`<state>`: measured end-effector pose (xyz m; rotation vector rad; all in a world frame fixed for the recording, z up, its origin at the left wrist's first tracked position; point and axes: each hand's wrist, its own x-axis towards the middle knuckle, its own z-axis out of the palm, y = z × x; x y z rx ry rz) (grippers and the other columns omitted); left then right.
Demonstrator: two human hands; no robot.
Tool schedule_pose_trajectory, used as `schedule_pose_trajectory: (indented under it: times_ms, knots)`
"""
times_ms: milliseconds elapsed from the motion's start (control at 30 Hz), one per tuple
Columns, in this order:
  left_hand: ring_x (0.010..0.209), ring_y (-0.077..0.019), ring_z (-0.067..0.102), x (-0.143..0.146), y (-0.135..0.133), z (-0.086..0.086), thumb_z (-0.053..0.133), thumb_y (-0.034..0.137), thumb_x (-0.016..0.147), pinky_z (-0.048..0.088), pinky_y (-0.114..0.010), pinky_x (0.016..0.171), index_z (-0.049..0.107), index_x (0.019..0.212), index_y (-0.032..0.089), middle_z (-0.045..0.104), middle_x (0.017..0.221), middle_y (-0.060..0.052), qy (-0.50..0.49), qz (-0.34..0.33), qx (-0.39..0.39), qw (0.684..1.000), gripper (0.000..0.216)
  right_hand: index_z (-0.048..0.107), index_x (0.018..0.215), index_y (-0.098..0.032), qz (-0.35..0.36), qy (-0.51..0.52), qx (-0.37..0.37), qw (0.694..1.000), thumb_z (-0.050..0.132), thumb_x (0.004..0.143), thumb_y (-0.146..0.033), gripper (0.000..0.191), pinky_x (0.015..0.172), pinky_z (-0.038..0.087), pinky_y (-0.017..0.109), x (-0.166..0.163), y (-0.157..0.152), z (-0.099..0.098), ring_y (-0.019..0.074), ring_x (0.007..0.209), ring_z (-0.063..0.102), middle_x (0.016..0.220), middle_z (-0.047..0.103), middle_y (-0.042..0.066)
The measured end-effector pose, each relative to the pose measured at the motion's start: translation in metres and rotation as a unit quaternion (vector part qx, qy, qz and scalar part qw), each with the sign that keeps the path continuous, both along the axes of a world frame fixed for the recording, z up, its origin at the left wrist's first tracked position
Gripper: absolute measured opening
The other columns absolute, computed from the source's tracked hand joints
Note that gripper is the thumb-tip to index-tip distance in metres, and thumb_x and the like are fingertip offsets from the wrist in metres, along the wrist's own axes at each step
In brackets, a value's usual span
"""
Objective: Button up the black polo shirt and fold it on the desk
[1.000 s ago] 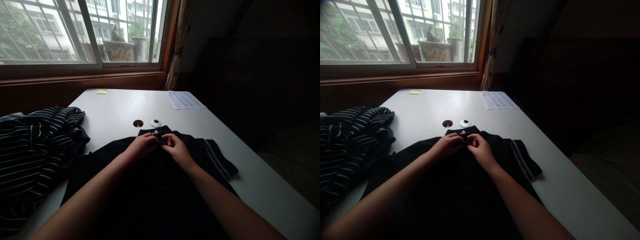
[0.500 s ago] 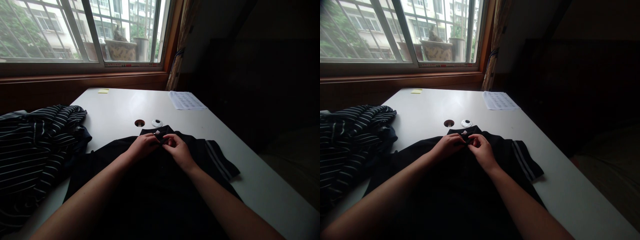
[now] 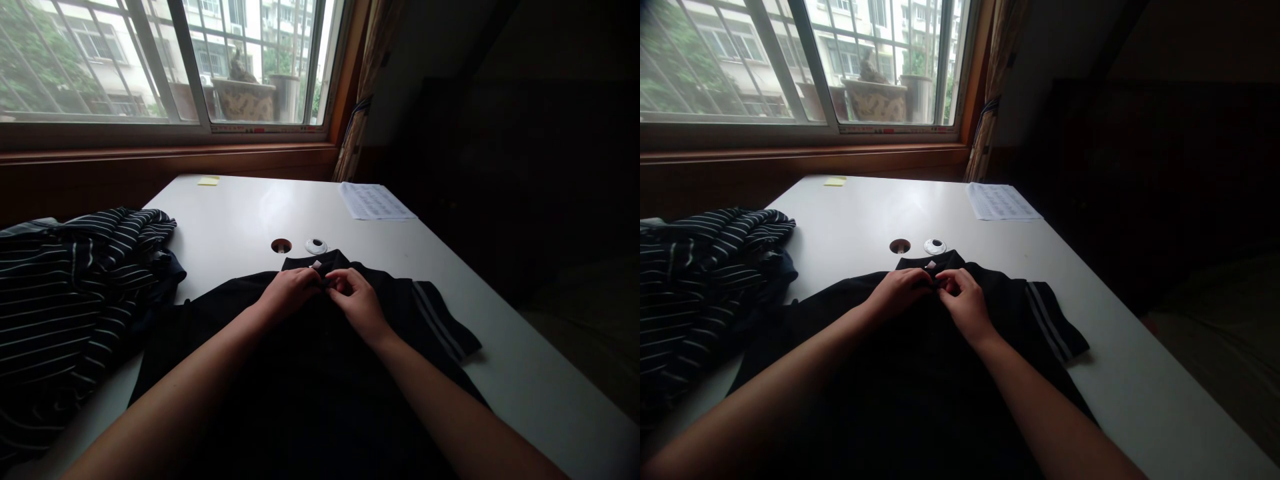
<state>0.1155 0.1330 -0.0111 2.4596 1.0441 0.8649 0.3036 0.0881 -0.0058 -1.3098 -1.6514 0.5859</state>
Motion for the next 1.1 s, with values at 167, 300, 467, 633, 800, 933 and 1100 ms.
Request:
schedule_pose_trajectory:
  times_ms: [167, 300, 467, 633, 800, 933, 1100]
  knots:
    - [0.082, -0.0171, 0.067, -0.0002, -0.0008, 0.0002, 0.069, 0.016, 0.086, 0.050, -0.025, 0.073, 0.067, 0.099, 0.022, 0.071, 0.097, -0.002, 0.001, 0.000, 0.005, 1.000, 0.014, 0.069, 0.098, -0.024, 0.001, 0.012, -0.006, 1.000, 0.065, 0.079, -0.017, 0.020, 0.073, 0.047, 0.032, 0.0002, 0.0010, -0.0024, 0.0182, 0.076, 0.057, 0.080, 0.056, 0.000]
    - [0.077, -0.0153, 0.066, -0.0008, -0.0011, -0.0012, 0.069, 0.015, 0.086, 0.048, -0.023, 0.069, 0.068, 0.095, 0.022, 0.070, 0.095, -0.001, -0.006, -0.001, 0.010, 1.000, 0.011, 0.069, 0.098, -0.025, 0.009, 0.020, -0.004, 1.000, 0.066, 0.079, -0.018, 0.020, 0.074, 0.048, 0.032, 0.0010, 0.0019, -0.0040, 0.0181, 0.076, 0.057, 0.080, 0.055, 0.000]
    - [0.077, -0.0151, 0.065, -0.0010, -0.0019, -0.0033, 0.069, 0.015, 0.086, 0.047, -0.023, 0.069, 0.068, 0.094, 0.022, 0.069, 0.094, -0.002, -0.009, 0.005, 0.013, 1.000, 0.011, 0.069, 0.101, -0.026, 0.018, 0.032, -0.019, 0.999, 0.067, 0.080, -0.021, 0.022, 0.077, 0.049, 0.033, 0.0027, 0.0033, -0.0061, 0.0191, 0.079, 0.058, 0.083, 0.057, 0.001]
    - [0.076, -0.0147, 0.065, -0.0013, -0.0029, -0.0033, 0.069, 0.016, 0.086, 0.047, -0.023, 0.068, 0.068, 0.094, 0.021, 0.069, 0.094, -0.002, -0.011, 0.009, 0.016, 1.000, 0.010, 0.069, 0.102, -0.026, 0.026, 0.051, -0.040, 0.998, 0.068, 0.080, -0.025, 0.023, 0.080, 0.050, 0.034, 0.0045, 0.0044, -0.0051, 0.0195, 0.081, 0.059, 0.084, 0.058, 0.001]
    - [0.075, -0.0148, 0.065, -0.0011, -0.0035, 0.0009, 0.070, 0.016, 0.086, 0.047, -0.023, 0.067, 0.069, 0.094, 0.020, 0.069, 0.093, -0.002, -0.013, 0.009, 0.012, 1.000, 0.009, 0.069, 0.103, -0.025, 0.028, 0.076, -0.059, 0.995, 0.066, 0.083, -0.031, 0.020, 0.079, 0.051, 0.034, 0.0054, 0.0049, -0.0037, 0.0196, 0.082, 0.059, 0.084, 0.059, 0.002]
    - [0.075, -0.0148, 0.066, -0.0005, -0.0037, 0.0026, 0.069, 0.016, 0.087, 0.048, -0.023, 0.067, 0.069, 0.092, 0.020, 0.070, 0.091, -0.003, -0.009, 0.010, 0.014, 1.000, 0.007, 0.067, 0.103, -0.024, 0.034, 0.139, -0.089, 0.986, 0.070, 0.080, -0.033, 0.024, 0.079, 0.054, 0.035, 0.0045, 0.0064, -0.0048, 0.0195, 0.081, 0.061, 0.084, 0.060, 0.001]
    - [0.077, -0.0157, 0.067, -0.0010, -0.0030, -0.0009, 0.067, 0.018, 0.088, 0.049, -0.023, 0.068, 0.070, 0.094, 0.020, 0.071, 0.093, -0.003, 0.000, 0.010, 0.026, 1.000, 0.007, 0.067, 0.101, -0.023, 0.034, 0.158, -0.105, 0.981, 0.075, 0.075, -0.032, 0.029, 0.083, 0.053, 0.035, 0.0039, 0.0092, -0.0077, 0.0198, 0.085, 0.064, 0.088, 0.064, 0.001]
